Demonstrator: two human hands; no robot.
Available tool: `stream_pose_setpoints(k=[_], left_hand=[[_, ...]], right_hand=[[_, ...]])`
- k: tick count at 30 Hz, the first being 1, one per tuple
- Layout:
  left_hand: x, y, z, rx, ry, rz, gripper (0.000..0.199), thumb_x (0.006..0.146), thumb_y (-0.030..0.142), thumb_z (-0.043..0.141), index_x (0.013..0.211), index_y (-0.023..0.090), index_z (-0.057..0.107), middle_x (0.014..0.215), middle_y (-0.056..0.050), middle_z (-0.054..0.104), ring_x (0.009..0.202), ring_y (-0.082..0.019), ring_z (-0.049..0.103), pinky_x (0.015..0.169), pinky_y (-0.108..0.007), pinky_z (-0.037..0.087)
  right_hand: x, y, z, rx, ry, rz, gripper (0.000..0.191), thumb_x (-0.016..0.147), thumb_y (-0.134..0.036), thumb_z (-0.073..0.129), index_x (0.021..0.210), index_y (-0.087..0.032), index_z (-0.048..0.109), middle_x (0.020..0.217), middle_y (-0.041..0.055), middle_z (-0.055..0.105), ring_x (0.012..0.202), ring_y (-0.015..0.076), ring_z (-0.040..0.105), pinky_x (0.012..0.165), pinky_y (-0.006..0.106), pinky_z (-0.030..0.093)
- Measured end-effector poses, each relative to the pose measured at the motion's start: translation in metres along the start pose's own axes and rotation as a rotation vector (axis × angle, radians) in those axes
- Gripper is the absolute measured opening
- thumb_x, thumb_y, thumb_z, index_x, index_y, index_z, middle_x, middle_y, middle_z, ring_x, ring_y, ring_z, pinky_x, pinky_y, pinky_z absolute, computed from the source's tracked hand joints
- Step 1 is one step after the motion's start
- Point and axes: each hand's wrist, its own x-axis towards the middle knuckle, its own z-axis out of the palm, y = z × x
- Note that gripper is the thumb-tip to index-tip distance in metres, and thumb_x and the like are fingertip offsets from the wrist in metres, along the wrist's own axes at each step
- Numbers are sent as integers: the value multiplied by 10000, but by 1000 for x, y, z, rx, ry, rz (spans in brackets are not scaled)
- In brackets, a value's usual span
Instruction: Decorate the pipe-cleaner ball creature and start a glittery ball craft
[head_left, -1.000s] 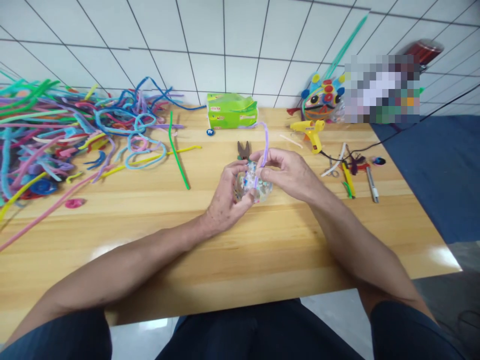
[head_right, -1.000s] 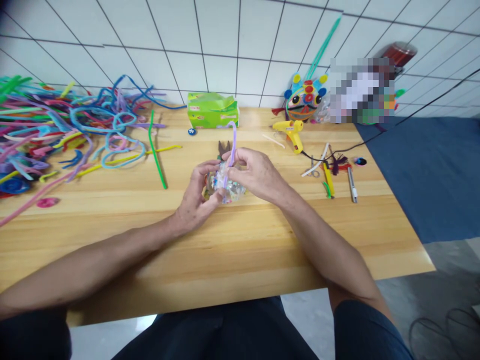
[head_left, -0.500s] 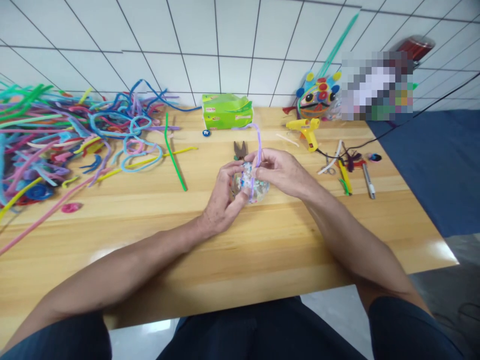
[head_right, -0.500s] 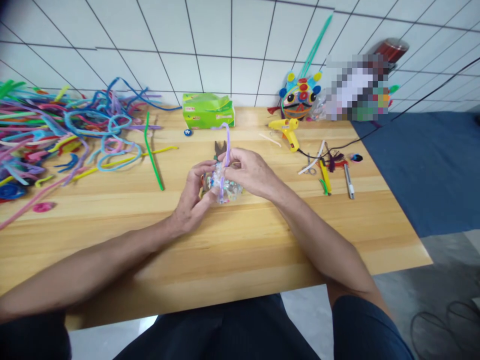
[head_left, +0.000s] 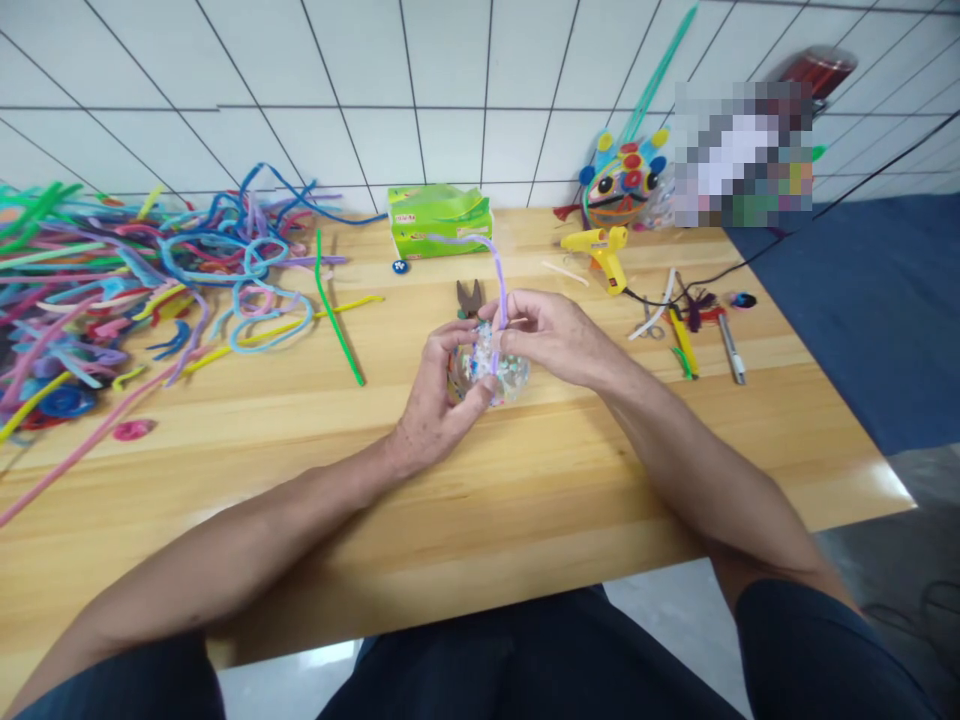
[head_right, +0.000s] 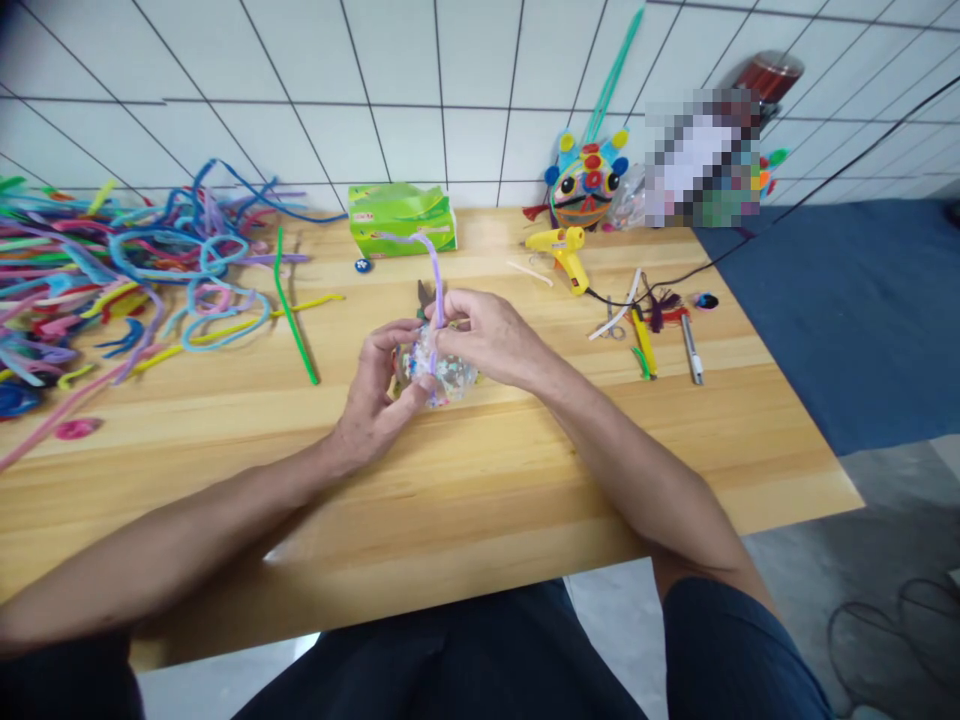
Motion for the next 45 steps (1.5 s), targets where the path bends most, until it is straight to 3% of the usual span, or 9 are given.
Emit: stream_pose_setpoints(k=[10, 14, 18, 21, 30, 38, 45], left_hand=[[-1, -4, 1, -13, -2, 50, 450, 1056, 415, 680, 1436, 307, 465, 1528, -135, 490, 1495, -307, 490, 1265, -586, 432], [0, 1, -3, -89, -24, -40, 403, 1077, 481, 632, 1413, 315, 486, 1543, -123, 500, 1522, -308, 476, 1289, -588, 414], [6, 4, -6, -156, -8, -220, 593, 1034, 558, 684, 1503, 286, 445, 1566, -145, 521, 1479, -326, 526, 1234, -572, 479], [11, 4, -8, -144, -76, -295, 659, 1016, 583, 699, 1525, 247, 450, 1526, -150, 587, 1403, -324, 592, 1228, -585, 479], [13, 4, -7, -162, -103, -187, 602, 1009, 487, 706, 1503, 233, 474, 1511, -146, 640, 1353, -305, 651, 1167, -520, 546], [13, 3, -12, 16, -124, -62, 603, 1006, 418, 705, 1528, 227, 472, 1532, -179, 599, 1424, -332, 599, 1221, -564, 489], [10, -5, -9, 32, -99, -23, 599, 994, 383, 708, 1521, 232, 467, 1532, -177, 583, 1432, -337, 579, 1222, -561, 474]], right_hand=[[1, 4, -1, -22, -43, 7, 83, 769, -254, 757, 839, -217, 733, 1186, 69, 795, 1074, 249, 731, 911, 375, 584], [2, 5, 1, -27, -41, -2, 68, 769, -242, 745, 823, -221, 709, 1155, 55, 795, 1037, 237, 724, 876, 354, 575], [2, 7, 3, -52, -52, -12, 94, 756, -214, 710, 849, -231, 706, 1014, 21, 782, 960, 226, 713, 834, 342, 564], [2, 5, 2, -57, -68, 4, 106, 739, -203, 708, 842, -228, 703, 972, 13, 774, 927, 223, 709, 818, 341, 557], [6, 6, -16, 103, -124, -27, 162, 779, -338, 831, 837, -211, 749, 1102, 36, 805, 1050, 217, 715, 965, 357, 555], [0, 3, -8, 120, -120, 2, 171, 764, -300, 828, 880, -205, 745, 1148, 44, 798, 927, 192, 724, 835, 326, 578], [2, 6, -5, 132, -110, 10, 169, 744, -252, 807, 888, -212, 729, 1053, 33, 791, 960, 207, 727, 848, 333, 576]])
